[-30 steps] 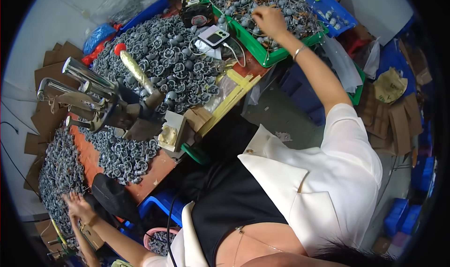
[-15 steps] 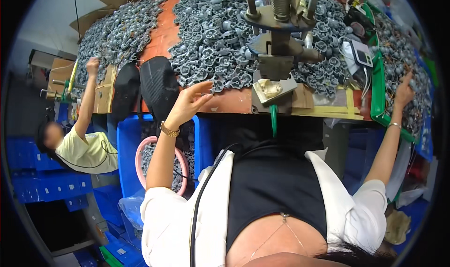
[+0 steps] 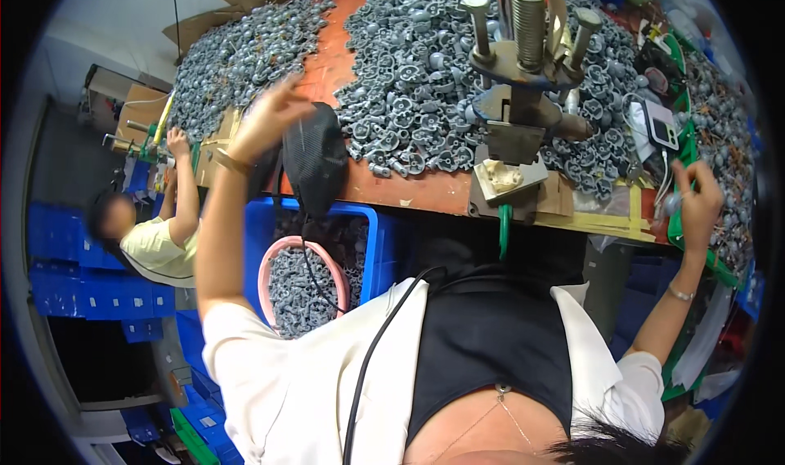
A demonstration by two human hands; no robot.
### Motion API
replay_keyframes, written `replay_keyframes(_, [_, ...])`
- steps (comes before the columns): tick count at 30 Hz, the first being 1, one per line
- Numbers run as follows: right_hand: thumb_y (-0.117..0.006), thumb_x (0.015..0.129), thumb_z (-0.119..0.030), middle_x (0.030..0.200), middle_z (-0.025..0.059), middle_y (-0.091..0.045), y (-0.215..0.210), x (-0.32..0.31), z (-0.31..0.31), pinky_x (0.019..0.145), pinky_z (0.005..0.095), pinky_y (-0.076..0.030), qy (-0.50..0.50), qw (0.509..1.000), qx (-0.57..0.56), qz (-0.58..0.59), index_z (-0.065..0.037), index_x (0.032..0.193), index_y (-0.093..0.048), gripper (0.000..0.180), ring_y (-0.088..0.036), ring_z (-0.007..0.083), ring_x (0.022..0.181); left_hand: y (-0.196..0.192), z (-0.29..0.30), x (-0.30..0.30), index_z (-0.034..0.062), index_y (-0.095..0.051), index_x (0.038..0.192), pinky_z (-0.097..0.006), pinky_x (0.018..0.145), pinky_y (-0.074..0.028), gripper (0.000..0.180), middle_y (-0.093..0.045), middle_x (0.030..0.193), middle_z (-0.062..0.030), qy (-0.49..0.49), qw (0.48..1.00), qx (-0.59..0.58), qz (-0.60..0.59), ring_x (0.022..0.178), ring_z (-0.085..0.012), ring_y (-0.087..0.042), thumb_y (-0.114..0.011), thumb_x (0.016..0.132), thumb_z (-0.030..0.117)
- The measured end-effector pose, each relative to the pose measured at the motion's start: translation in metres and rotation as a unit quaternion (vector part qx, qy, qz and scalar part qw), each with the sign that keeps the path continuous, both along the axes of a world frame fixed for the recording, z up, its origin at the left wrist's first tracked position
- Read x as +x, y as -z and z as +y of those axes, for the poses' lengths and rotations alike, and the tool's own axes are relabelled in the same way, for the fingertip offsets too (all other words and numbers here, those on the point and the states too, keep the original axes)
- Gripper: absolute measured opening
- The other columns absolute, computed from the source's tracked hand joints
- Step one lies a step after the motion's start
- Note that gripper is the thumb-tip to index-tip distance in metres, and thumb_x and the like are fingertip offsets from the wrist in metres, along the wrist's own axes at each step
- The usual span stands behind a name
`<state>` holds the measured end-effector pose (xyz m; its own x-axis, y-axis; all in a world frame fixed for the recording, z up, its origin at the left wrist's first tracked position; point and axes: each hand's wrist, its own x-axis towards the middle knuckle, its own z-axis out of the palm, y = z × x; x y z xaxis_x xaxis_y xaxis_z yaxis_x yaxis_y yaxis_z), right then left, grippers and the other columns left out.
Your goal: Assemble small components using a manual press machine in a factory setting.
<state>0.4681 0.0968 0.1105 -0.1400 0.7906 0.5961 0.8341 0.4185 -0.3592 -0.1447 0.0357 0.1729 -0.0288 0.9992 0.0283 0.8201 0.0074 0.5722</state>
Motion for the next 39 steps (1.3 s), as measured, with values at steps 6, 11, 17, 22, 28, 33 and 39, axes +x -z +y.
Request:
replay_keyframes(6, [-0.074,0.069,-0.009,0.063,0.0130,-0.053,0.010,-0.055,-0.057,0.050,0.0339,-0.039,-0.169,0.973,-0.130,-0.086,0.001,0.072,-0.055,0.021,-0.051,0.0255,0.053,-0.181,0.038,-0.175,-0.0073,-0.056,0.109,-0.019,0.051,-0.047,0.029,-0.065,0.083,-0.0103,-0.265,0.916,0.232,0.193,0.062,-0.0122,-0.059,-0.057,0.092,0.017])
replay_keyframes(11, [-0.072,0.071,-0.012,0.068,0.0129,-0.059,0.048,-0.091,-0.081,0.056,0.0398,-0.045,-0.269,0.928,-0.231,-0.115,-0.004,0.073,-0.059,0.016,-0.058,0.0311,0.062,-0.193,0.037,-0.253,-0.0015,-0.060,0.096,-0.029,0.069,-0.057,0.020,-0.066,0.091,-0.0148,-0.343,0.771,0.462,-0.272,0.080,-0.0250,-0.067,-0.050,0.094,0.015])
replay_keyframes(17, [-0.070,0.072,-0.017,0.069,0.0109,-0.062,0.100,-0.132,-0.116,0.059,0.0402,-0.048,-0.296,0.890,-0.346,-0.037,-0.008,0.075,-0.062,0.012,-0.062,0.0320,0.066,0.059,0.034,-0.065,0.0028,-0.060,0.087,-0.030,0.068,-0.049,0.008,-0.063,0.080,-0.0065,-0.140,0.974,0.125,-0.129,0.076,-0.0168,-0.061,-0.054,0.084,0.008])
replay_keyframes(22, [-0.070,0.073,-0.022,0.069,0.0095,-0.064,0.138,-0.128,-0.124,0.061,0.0418,-0.049,-0.218,0.904,-0.346,-0.121,-0.007,0.078,-0.063,0.016,-0.063,0.0314,0.067,0.144,-0.019,0.085,0.0027,-0.040,0.136,-0.023,0.067,-0.052,0.050,-0.065,0.096,-0.0088,0.011,0.940,-0.035,-0.339,0.075,-0.0110,-0.062,-0.059,0.089,0.005])
replay_keyframes(28, [-0.073,0.072,-0.020,0.073,0.0144,-0.065,0.122,-0.125,-0.130,0.067,0.0408,-0.050,-0.137,0.867,-0.463,-0.120,-0.005,0.095,-0.065,0.028,-0.064,0.0331,0.072,0.150,-0.018,0.076,0.0016,-0.053,0.125,-0.022,0.064,-0.051,0.037,-0.067,0.094,-0.0051,0.053,0.966,-0.015,-0.254,0.073,-0.0071,-0.060,-0.061,0.090,0.012])
replay_keyframes(33, [-0.070,0.073,-0.009,0.068,0.0166,-0.061,0.108,-0.135,-0.141,0.063,0.0385,-0.048,-0.122,0.879,-0.457,-0.059,-0.003,0.114,-0.057,0.044,-0.060,0.0356,0.068,0.140,-0.004,0.070,0.0026,-0.033,0.140,-0.023,0.060,-0.052,0.060,-0.066,0.099,-0.0105,0.047,0.911,-0.047,-0.406,0.072,-0.0104,-0.063,-0.063,0.089,0.013])
replay_keyframes(39, [-0.052,0.088,0.000,0.071,0.0039,-0.060,0.108,-0.123,-0.155,0.054,0.0228,-0.043,-0.159,0.811,-0.499,0.262,0.001,0.108,-0.058,0.021,-0.054,0.0081,0.061,0.143,0.059,-0.001,0.0019,-0.041,0.132,-0.027,0.058,-0.053,0.053,-0.067,0.097,-0.0146,-0.127,0.894,0.365,-0.228,0.072,-0.0159,-0.066,-0.065,0.085,0.014])
